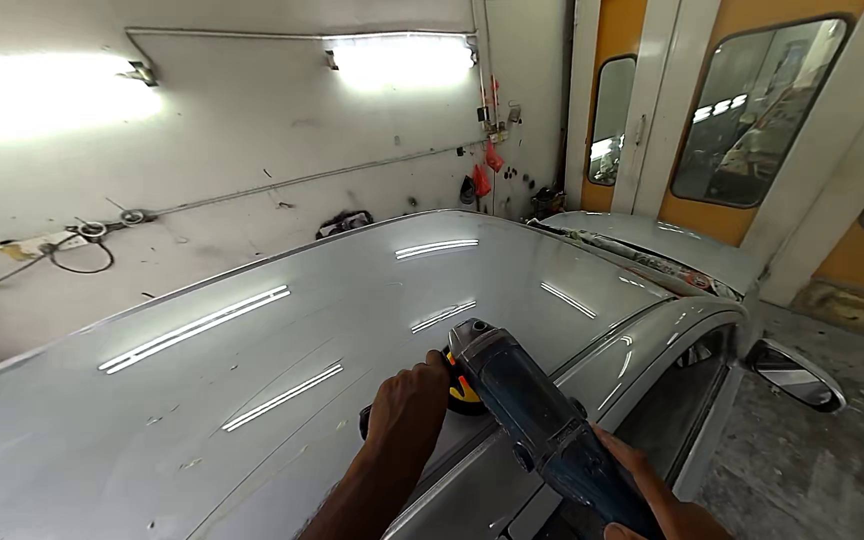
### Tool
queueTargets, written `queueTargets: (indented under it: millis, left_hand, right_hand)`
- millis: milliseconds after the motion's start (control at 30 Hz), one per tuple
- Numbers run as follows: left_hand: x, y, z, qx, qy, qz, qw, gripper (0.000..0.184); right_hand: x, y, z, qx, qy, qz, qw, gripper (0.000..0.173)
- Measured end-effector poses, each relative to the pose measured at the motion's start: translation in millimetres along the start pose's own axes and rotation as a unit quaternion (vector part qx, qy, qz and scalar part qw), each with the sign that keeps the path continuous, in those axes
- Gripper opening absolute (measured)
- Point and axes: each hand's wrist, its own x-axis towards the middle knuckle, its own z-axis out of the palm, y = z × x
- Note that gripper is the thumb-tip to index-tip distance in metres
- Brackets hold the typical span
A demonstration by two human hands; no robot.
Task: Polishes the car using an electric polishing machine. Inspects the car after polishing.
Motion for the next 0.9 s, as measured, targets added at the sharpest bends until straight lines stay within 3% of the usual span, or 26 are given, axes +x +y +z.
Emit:
queueTargets:
  millis: [367, 900]
  left_hand:
    - [62, 63, -25, -0.012, -0.004, 0.075, 0.997, 0.018]
    - [130, 99, -37, -0.017, 0.000, 0.133, 0.991, 0.017]
  right_hand:
    - [8, 30, -47, 0.024, 0.054, 0.031, 0.998, 0.077]
    - [37, 46, -74, 0.068, 0.109, 0.113, 0.985, 0.074]
